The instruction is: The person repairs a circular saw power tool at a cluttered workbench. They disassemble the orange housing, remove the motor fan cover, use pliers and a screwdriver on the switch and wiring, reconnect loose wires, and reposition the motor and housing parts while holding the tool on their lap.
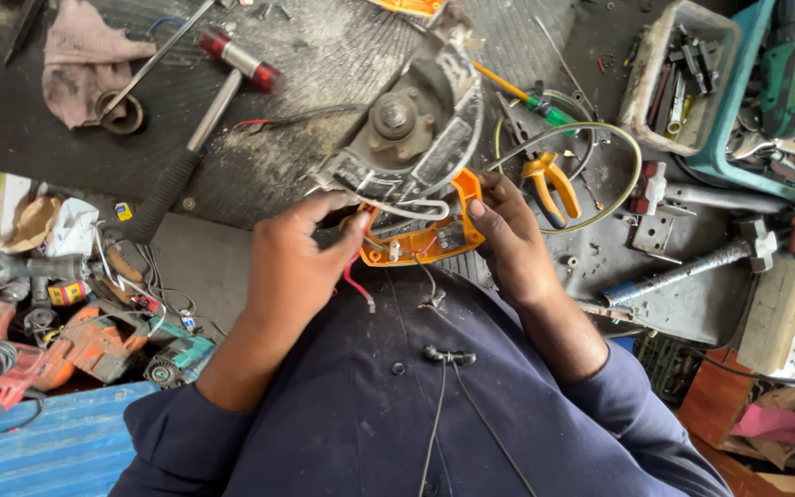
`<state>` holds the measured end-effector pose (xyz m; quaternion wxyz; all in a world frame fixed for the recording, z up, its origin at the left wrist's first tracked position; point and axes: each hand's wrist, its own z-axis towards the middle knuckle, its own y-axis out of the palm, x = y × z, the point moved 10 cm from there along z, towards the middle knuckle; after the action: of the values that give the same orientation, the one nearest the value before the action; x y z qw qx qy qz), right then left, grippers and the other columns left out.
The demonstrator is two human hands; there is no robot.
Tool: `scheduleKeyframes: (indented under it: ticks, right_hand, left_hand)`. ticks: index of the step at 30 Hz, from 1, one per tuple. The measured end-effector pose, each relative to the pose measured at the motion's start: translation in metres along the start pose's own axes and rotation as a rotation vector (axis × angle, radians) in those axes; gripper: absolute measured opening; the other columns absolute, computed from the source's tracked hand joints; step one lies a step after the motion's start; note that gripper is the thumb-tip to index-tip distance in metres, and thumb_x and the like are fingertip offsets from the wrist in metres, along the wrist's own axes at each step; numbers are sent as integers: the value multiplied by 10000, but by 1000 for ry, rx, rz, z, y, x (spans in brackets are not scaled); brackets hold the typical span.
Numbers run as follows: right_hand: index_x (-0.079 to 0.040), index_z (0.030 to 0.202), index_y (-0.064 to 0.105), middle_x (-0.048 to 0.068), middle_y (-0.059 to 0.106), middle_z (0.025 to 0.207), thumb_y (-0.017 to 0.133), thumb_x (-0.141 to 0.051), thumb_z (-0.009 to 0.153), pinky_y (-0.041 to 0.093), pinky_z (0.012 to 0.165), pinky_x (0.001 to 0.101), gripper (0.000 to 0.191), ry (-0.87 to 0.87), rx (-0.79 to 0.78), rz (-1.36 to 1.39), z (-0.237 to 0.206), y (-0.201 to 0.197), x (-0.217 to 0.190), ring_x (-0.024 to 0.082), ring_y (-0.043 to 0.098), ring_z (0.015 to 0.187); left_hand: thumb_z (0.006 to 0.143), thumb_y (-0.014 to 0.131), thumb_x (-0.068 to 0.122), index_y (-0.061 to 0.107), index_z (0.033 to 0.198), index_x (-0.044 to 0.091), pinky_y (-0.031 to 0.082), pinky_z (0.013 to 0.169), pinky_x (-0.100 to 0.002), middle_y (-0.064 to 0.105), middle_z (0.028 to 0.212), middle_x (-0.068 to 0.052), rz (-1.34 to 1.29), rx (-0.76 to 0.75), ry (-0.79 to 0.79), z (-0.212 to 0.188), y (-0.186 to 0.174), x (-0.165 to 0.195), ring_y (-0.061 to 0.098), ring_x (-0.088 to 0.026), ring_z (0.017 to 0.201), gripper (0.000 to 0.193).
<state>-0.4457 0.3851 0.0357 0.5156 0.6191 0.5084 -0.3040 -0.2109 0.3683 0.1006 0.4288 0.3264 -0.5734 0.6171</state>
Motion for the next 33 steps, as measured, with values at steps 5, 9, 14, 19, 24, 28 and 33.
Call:
scheduleKeyframes:
  ticks: [5, 9, 14, 19, 24, 28, 33]
  right_hand:
    - [31, 1493, 316, 185, 515, 1485, 615, -276, 1054, 423, 1192, 411, 614, -91, -33, -92, -10, 21, -9, 258, 517, 1399]
    - [41, 1495, 320, 191, 502, 1476, 609, -292, 1062, 423, 1205, 459, 618, -81, 4, 29, -11, 26, -9, 279, 525, 1394]
    - [33, 1516, 314, 191, 521, 1439, 621, -412, 993, 486, 1097, 545, 752, 46, 40, 110, -20, 36, 10, 317, 567, 1325]
    - [46, 1541, 371, 229, 538, 1484, 696, -398, 959, 440, 1161, 545, 801, 120, -46, 357, -29, 73, 30, 372, 549, 1374]
    - [-23, 1535, 413, 205, 547, 1488, 709, -423, 940, 420, 1199, 582, 776, 81, -33, 563, -35, 107, 43, 372, 544, 1380]
    - [-18, 1545, 430, 199, 532, 1519, 635, -554, 947, 387, 1221, 550, 829, 17, 81, 769, -34, 121, 62, 348, 535, 1403]
    - [-9, 1556, 427, 183, 502, 1559, 550, -606, 944, 354, 1241, 561, 863, -64, 177, 805, -34, 130, 80, 347, 524, 1402]
  left_hand:
    - [910, 791, 104, 739, 1074, 30, 591, 744, -349, 766, 969, -141, 116, -1, 131, -1, -10, 27, 762, -276, 861, 187]
    - [919, 761, 58, 727, 1083, 15, 590, 764, -377, 752, 1014, -146, 193, -35, 240, -3, -14, 35, 740, -302, 865, 173]
    - [924, 750, 55, 716, 1097, -2, 603, 801, -367, 739, 1054, -134, 234, -83, 367, -9, -23, 36, 742, -289, 906, 185]
    - [875, 764, 71, 713, 1075, 7, 598, 814, -371, 737, 1100, -127, 204, -183, 437, -5, -34, 33, 737, -287, 935, 217]
    - [891, 751, 93, 718, 1086, 38, 583, 858, -388, 727, 1130, -100, 183, -224, 440, -1, -50, 31, 725, -284, 978, 205]
    - [905, 729, 95, 711, 1108, 40, 561, 875, -417, 717, 1147, -98, 178, -265, 441, -1, -58, 27, 708, -295, 1001, 212]
    - [935, 718, 95, 680, 1177, 7, 547, 913, -428, 689, 1222, -117, 160, -271, 468, -10, -69, 22, 689, -310, 1064, 261]
